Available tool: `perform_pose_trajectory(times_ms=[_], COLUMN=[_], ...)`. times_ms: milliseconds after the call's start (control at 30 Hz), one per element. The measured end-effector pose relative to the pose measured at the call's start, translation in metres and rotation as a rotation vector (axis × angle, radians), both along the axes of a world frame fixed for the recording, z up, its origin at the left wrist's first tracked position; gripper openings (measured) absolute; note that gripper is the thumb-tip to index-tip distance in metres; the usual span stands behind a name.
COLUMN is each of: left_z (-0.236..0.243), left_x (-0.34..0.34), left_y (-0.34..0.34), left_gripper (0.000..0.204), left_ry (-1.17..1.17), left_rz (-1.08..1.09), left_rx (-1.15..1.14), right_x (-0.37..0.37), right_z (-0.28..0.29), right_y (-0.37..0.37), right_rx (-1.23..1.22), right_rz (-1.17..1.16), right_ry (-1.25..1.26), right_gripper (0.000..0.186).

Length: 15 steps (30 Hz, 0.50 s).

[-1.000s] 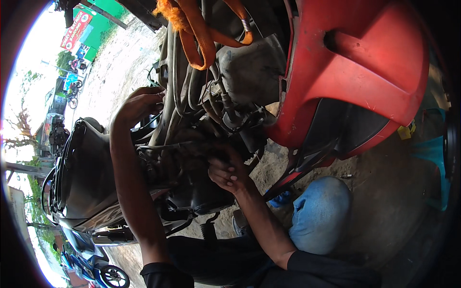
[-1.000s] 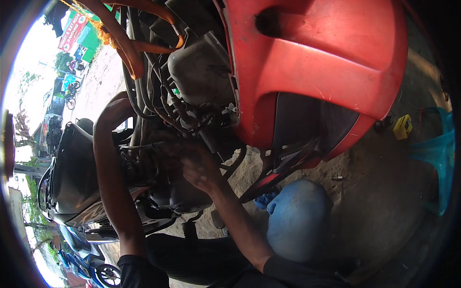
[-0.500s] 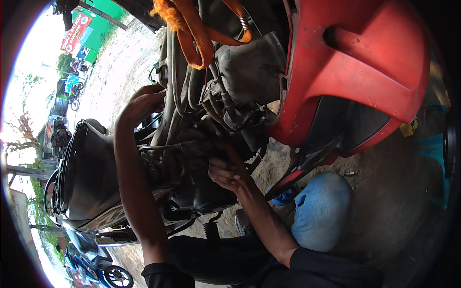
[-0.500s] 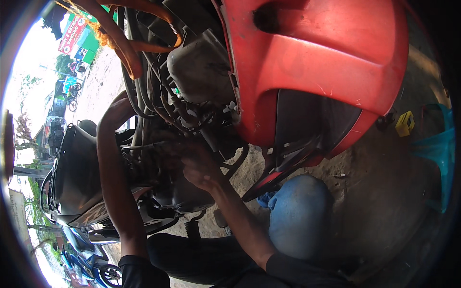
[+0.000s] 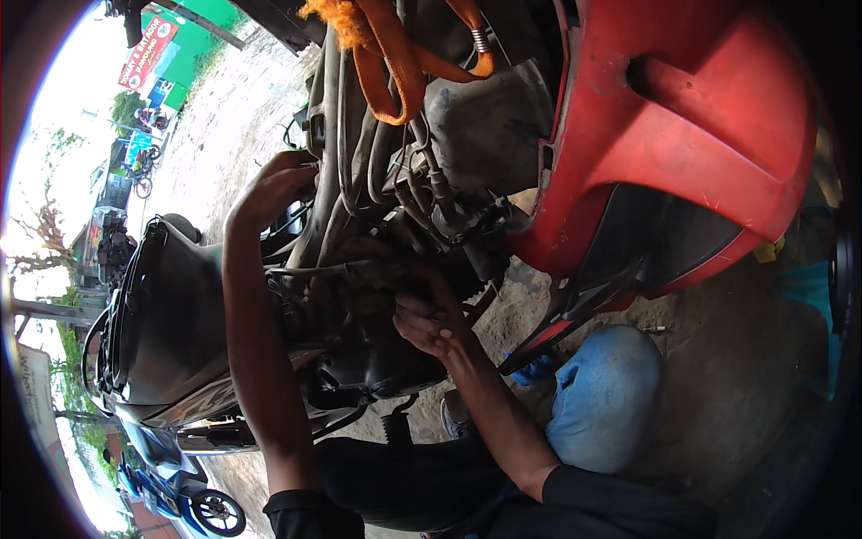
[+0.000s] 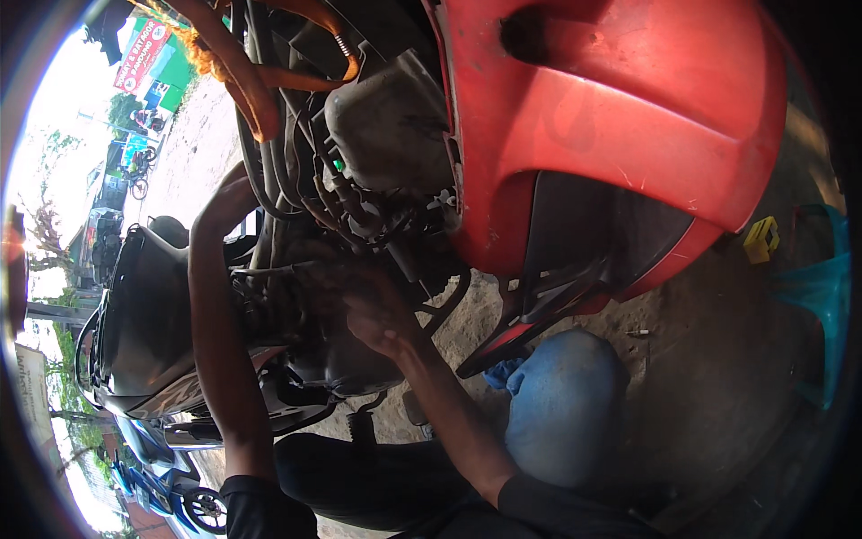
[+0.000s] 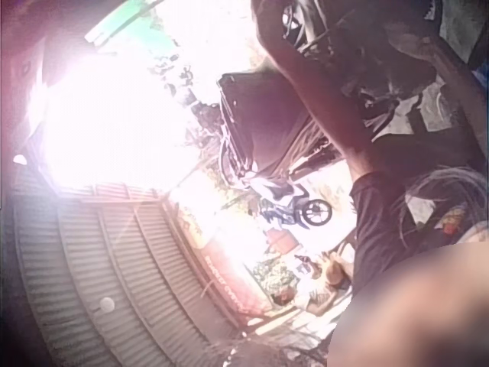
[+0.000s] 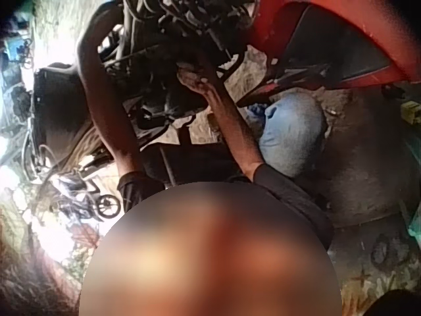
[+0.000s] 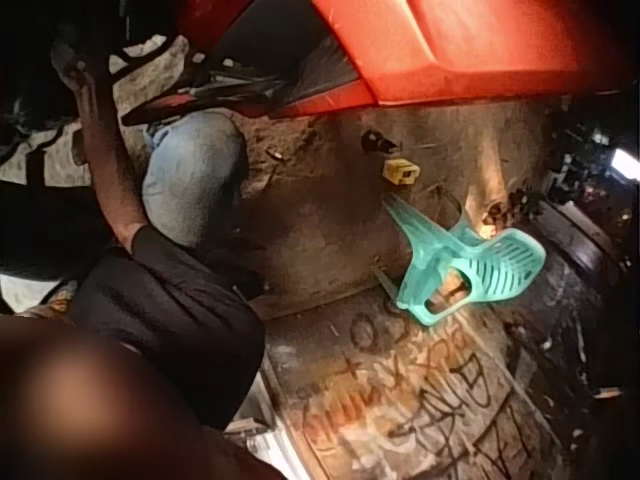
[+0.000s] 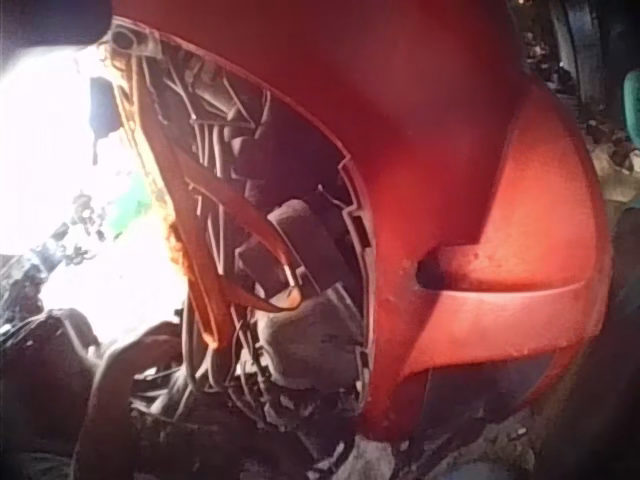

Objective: Adjusting and repairing the carburetor and engine area of a motorcycle.

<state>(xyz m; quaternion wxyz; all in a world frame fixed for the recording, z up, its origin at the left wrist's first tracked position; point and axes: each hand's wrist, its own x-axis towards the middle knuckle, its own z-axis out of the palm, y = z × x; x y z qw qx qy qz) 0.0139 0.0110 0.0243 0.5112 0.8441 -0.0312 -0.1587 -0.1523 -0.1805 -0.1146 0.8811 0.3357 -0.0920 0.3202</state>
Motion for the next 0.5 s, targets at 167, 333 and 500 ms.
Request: perform_pose_trajectory(times_ms=[167, 333, 500], left_z=[-0.027, -0.033, -0.012], left_x=[0.013, 0.018, 0.017], left_y=[0.003, -0.001, 0.011], left_gripper=[0.031, 0.036, 0.036], left_ry=[0.052, 0.235, 0.194], left_rz=[0.006, -0.011, 0.003], left_rx=[-0.005, 0.034, -0.06], right_x=[-0.002, -0.007, -0.011], right_z=[-0.021, -0.022, -0.024], right_y=[0.008, 0.007, 0.004], right_rx=[0.09, -0.07, -0.189], right_rz=[0.03, -0.057, -0.113], right_ry=[-0.02, 0.026, 0.053], right_gripper=[0.051, 0.052, 0.051])
